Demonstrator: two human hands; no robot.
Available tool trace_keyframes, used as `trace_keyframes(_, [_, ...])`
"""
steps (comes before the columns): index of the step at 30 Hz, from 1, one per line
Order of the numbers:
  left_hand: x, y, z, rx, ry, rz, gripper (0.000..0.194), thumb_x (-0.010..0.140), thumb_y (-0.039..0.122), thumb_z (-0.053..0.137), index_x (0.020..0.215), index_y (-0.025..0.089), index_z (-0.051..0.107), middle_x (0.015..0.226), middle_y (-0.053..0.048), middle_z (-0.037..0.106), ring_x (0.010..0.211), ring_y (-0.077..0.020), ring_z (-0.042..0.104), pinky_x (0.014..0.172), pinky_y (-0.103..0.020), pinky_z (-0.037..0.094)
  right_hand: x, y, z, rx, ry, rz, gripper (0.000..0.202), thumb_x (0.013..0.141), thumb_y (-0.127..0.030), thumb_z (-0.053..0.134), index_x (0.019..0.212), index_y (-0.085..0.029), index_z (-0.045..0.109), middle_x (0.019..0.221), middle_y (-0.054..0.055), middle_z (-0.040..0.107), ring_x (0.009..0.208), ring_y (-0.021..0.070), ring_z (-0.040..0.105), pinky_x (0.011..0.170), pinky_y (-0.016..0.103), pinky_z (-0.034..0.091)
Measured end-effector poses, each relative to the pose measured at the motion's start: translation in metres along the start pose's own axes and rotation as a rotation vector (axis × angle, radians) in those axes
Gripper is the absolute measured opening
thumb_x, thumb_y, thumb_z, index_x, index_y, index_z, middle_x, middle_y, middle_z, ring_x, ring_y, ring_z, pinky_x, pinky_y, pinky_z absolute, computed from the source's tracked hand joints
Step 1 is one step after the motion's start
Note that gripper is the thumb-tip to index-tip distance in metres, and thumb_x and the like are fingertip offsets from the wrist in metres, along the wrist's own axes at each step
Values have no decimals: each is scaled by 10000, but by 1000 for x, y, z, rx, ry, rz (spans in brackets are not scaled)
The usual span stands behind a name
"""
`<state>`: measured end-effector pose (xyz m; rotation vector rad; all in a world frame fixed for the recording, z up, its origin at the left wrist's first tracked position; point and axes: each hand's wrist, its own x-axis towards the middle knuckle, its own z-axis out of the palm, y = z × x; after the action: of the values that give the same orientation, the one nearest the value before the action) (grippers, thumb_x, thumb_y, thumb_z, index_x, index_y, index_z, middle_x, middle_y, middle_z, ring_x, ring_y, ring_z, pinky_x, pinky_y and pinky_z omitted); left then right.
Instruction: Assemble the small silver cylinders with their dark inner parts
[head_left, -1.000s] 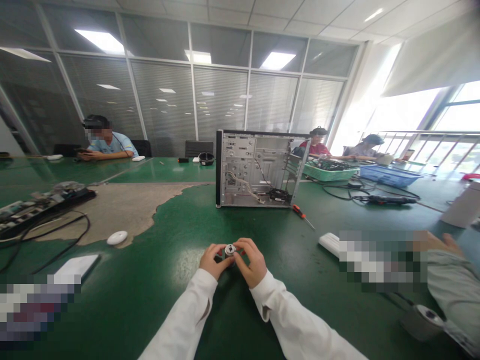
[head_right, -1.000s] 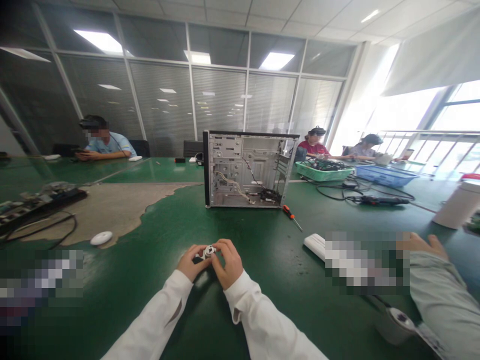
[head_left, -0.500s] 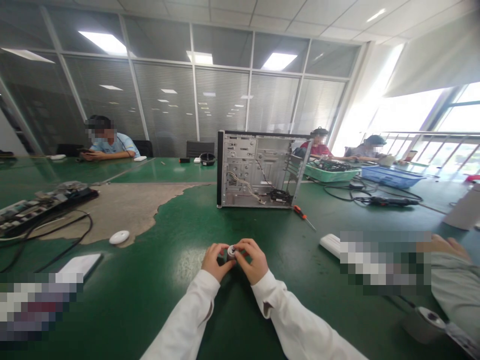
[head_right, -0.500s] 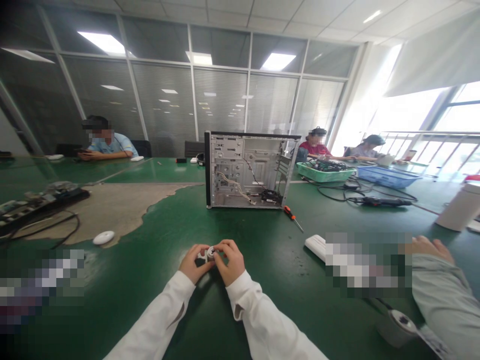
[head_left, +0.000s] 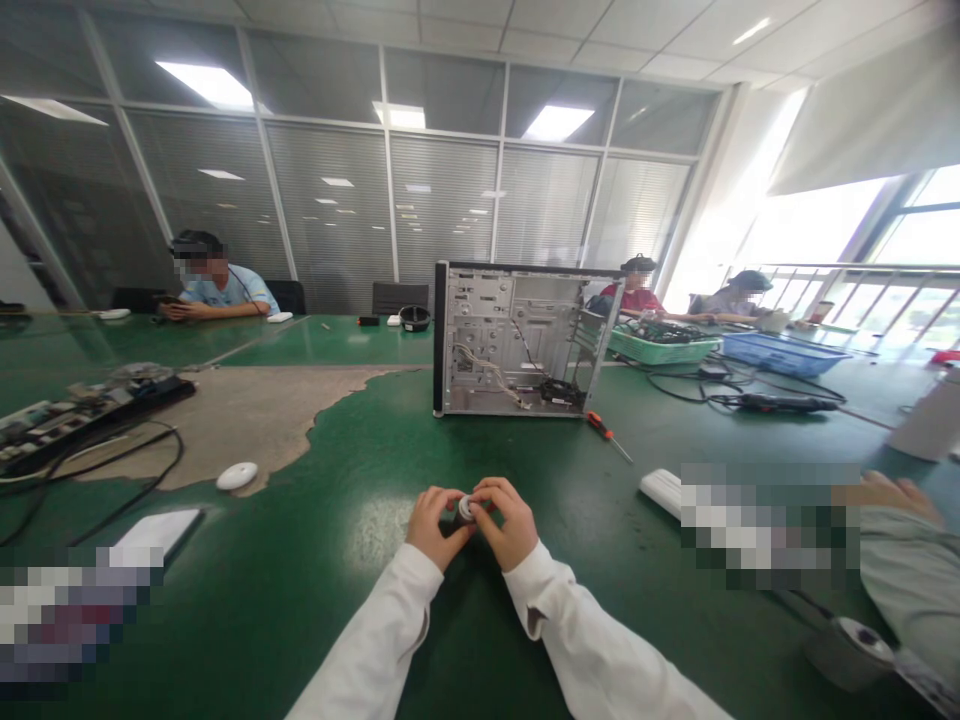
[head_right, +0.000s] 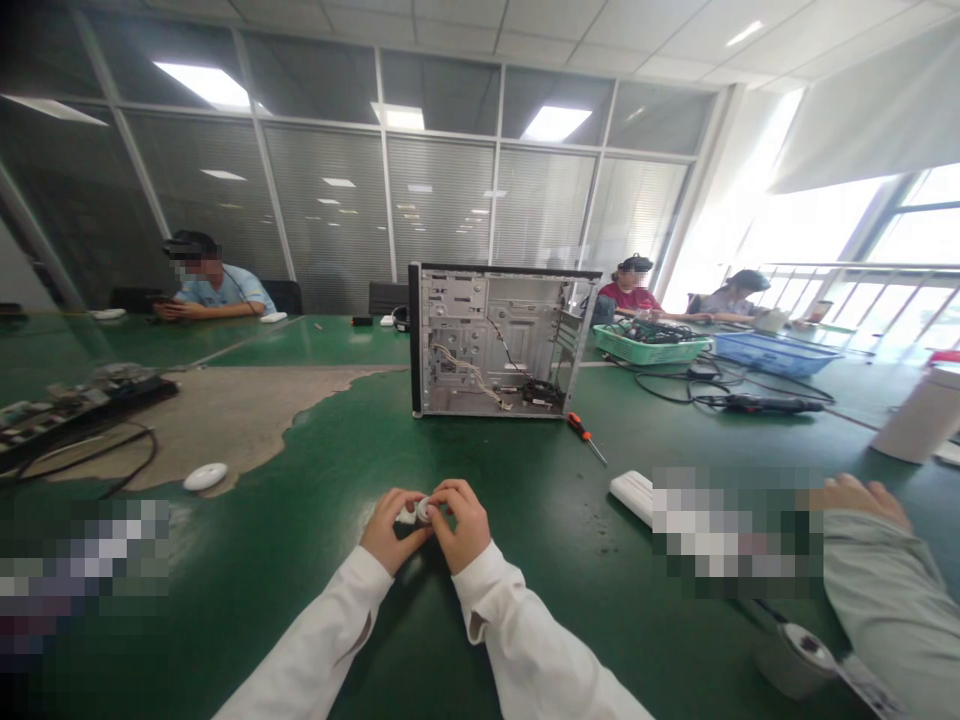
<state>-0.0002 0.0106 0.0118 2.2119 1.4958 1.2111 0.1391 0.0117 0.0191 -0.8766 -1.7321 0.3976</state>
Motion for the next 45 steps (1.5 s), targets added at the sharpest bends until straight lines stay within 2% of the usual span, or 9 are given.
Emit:
trace_keyframes(10, [-1, 0, 0, -6, -10, 17, 249, 611, 261, 604, 844, 192, 550, 755, -19, 507, 755, -175, 474, 706, -313, 389, 1, -6, -4, 9, 18, -37, 112, 722, -162, 456, 749, -187, 561, 802, 47, 532, 741, 134, 514, 609, 251, 444])
trace_keyframes(15, [-1, 4, -3, -12, -3, -13, 251, 599, 263, 611, 836, 194, 561, 749, -19, 521, 753, -177, 485, 710, -314, 399, 6, -4, -9, -8, 80, -25, 108, 732, -190, 451, 750, -190, 558, 804, 48, 538, 735, 135, 519, 619, 260, 444])
trace_keyframes(19, [-1, -1, -2, -24, 28, -69, 246, 603, 261, 597, 840, 199, 568, 756, -18, 526, 760, -178, 497, 711, -321, 408, 10, 10, -15, -50, 83, 31, 102, 729, -189, 455, 733, -186, 557, 810, 49, 536, 732, 135, 517, 595, 253, 443])
trace_keyframes(23, [0, -14, 5, -43, 110, -160, 278, 591, 257, 594, 861, 195, 570, 757, -16, 517, 752, -174, 510, 668, -306, 430, 10, 35, -18, -147, -3, 102, 85, 702, -190, 482, 690, -182, 565, 825, 53, 531, 745, 145, 514, 594, 259, 437])
trace_keyframes(26, [0, -22, 6, -48, 160, -222, 288, 588, 272, 593, 864, 194, 566, 748, -9, 509, 746, -169, 517, 653, -298, 440, 7, 52, -17, -223, -54, 133, 70, 676, -186, 504, 665, -184, 573, 820, 46, 535, 776, 156, 512, 665, 294, 430])
trace_keyframes(32, [0, -21, -2, -42, 146, -242, 296, 610, 303, 576, 880, 182, 560, 748, -14, 503, 735, -166, 520, 617, -281, 449, 2, 70, -15, -246, -74, 177, 58, 620, -167, 543, 606, -199, 589, 794, 32, 563, 789, 162, 523, 757, 331, 404])
trace_keyframes(35, [0, -22, 0, -47, 156, -250, 291, 606, 297, 580, 876, 190, 559, 747, -10, 499, 739, -169, 516, 614, -285, 451, 3, 75, -17, -231, -38, 219, 46, 603, -200, 556, 606, -206, 602, 750, 25, 576, 731, 160, 539, 707, 317, 428])
trace_keyframes(40, [0, -28, 6, -78, 206, -274, 282, 605, 290, 578, 868, 190, 556, 740, -11, 499, 741, -176, 516, 595, -283, 451, 9, 90, -28, -183, 86, 365, 185, 659, -299, 485, 723, -191, 621, 706, 30, 610, 632, 151, 563, 599, 293, 464])
trace_keyframes(45, [0, -28, 3, -84, 168, -273, 286, 622, 267, 562, 898, 193, 543, 765, -17, 502, 759, -175, 523, 598, -282, 452, 12, 102, -37, -115, 94, 486, 232, 645, -323, 483, 747, -175, 629, 627, 12, 622, 490, 122, 551, 473, 250, 467])
